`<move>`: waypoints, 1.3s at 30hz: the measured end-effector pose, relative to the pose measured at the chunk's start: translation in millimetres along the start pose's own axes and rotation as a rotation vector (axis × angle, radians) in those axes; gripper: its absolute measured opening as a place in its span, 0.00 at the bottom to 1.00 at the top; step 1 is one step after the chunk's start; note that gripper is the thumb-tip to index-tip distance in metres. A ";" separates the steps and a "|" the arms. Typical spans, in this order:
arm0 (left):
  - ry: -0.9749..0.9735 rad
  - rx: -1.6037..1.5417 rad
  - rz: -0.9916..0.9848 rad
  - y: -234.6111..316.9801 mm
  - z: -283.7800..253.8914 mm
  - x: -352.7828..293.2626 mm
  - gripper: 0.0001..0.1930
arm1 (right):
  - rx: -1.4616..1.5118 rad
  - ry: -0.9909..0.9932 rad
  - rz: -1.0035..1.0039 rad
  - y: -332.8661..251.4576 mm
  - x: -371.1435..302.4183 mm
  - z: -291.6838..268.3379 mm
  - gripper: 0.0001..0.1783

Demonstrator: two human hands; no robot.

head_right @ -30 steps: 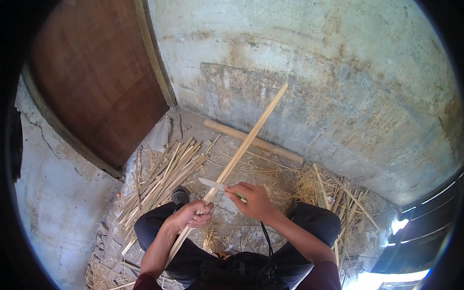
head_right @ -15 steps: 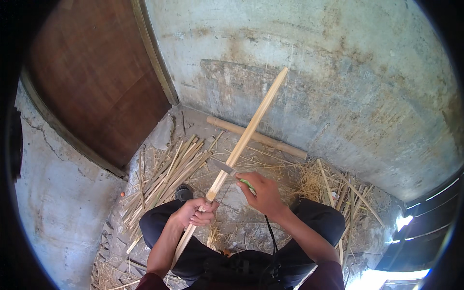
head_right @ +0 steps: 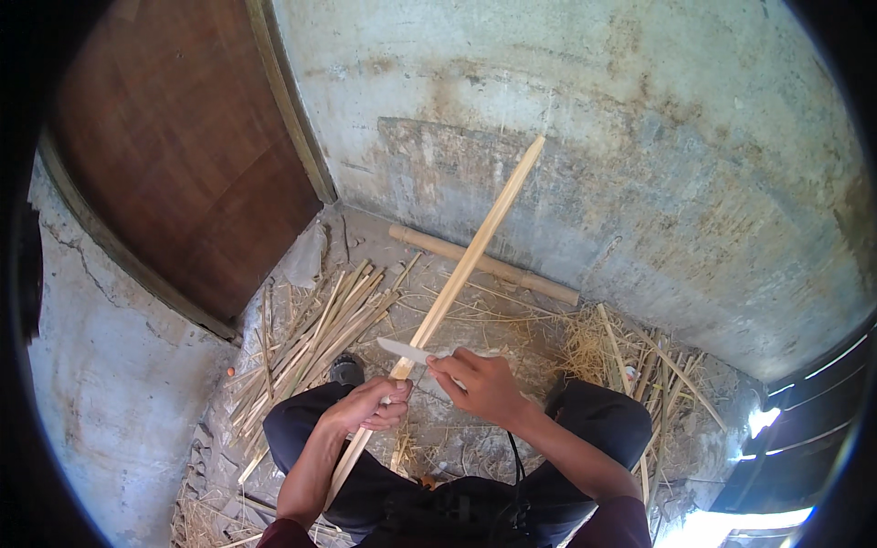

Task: The person whittles a thin strip of bamboo with a knife while sitting on the floor.

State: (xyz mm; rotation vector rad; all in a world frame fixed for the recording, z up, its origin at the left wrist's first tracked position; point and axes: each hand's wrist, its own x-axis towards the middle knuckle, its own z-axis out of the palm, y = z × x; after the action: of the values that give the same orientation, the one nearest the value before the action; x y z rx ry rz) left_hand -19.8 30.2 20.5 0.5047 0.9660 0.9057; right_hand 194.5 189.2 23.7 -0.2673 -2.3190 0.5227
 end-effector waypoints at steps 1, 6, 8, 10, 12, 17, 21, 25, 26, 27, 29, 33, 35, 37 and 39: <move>-0.002 0.000 -0.001 -0.4 1.3 0.2 0.18 | -0.001 0.000 0.002 -1.3 -0.9 1.8 0.10; 0.109 0.123 0.023 1.6 10.2 -1.8 0.18 | -0.019 0.067 0.010 2.2 4.9 -1.3 0.08; 0.115 0.122 0.022 1.4 9.7 -1.1 0.19 | -0.037 0.066 0.007 2.8 8.9 -3.0 0.07; 0.122 0.122 0.022 2.3 10.0 -1.3 0.19 | -0.056 0.066 0.002 3.2 10.0 -2.6 0.07; 0.121 0.120 0.018 4.0 11.0 -2.5 0.20 | -0.072 0.097 -0.011 4.5 10.0 -0.4 0.07; 0.138 0.161 0.049 -3.2 5.3 0.8 0.22 | -0.055 0.039 0.052 -5.1 6.2 1.0 0.06; 0.312 0.535 0.281 -33.7 -11.8 13.8 0.24 | -0.006 -0.026 0.088 -8.5 9.2 -1.6 0.05; 0.410 0.666 0.308 -35.0 -9.0 18.3 0.23 | 0.087 0.101 0.109 12.7 7.9 4.2 0.05; 0.446 0.740 0.362 -34.0 -7.8 17.8 0.22 | 0.070 0.046 0.118 8.1 6.2 4.5 0.05; 0.482 0.814 0.417 -32.6 -6.2 17.3 0.20 | 0.054 -0.009 0.127 3.5 5.1 4.7 0.05; 0.514 0.857 0.461 -30.3 -2.2 16.8 0.19 | 0.054 -0.060 0.128 -7.5 4.6 4.5 0.05; 0.627 0.926 0.518 -29.5 7.5 16.6 0.15 | 0.178 -0.085 0.161 0.5 6.2 11.5 0.05; 0.637 0.928 0.506 -28.5 9.0 14.5 0.14 | 0.161 -0.091 0.164 0.3 5.7 13.4 0.05; 0.645 0.926 0.498 -26.6 10.8 12.3 0.13 | 0.138 -0.099 0.167 -1.9 4.6 15.5 0.05; 0.655 0.902 0.505 -23.8 13.0 11.8 0.12 | 0.092 -0.105 0.176 -6.3 3.3 16.4 0.05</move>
State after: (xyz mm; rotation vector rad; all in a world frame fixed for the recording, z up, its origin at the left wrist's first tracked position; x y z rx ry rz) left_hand 4.7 27.2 4.2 1.3042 1.9157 1.0788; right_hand 180.3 179.9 17.8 -0.4111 -2.3777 0.7445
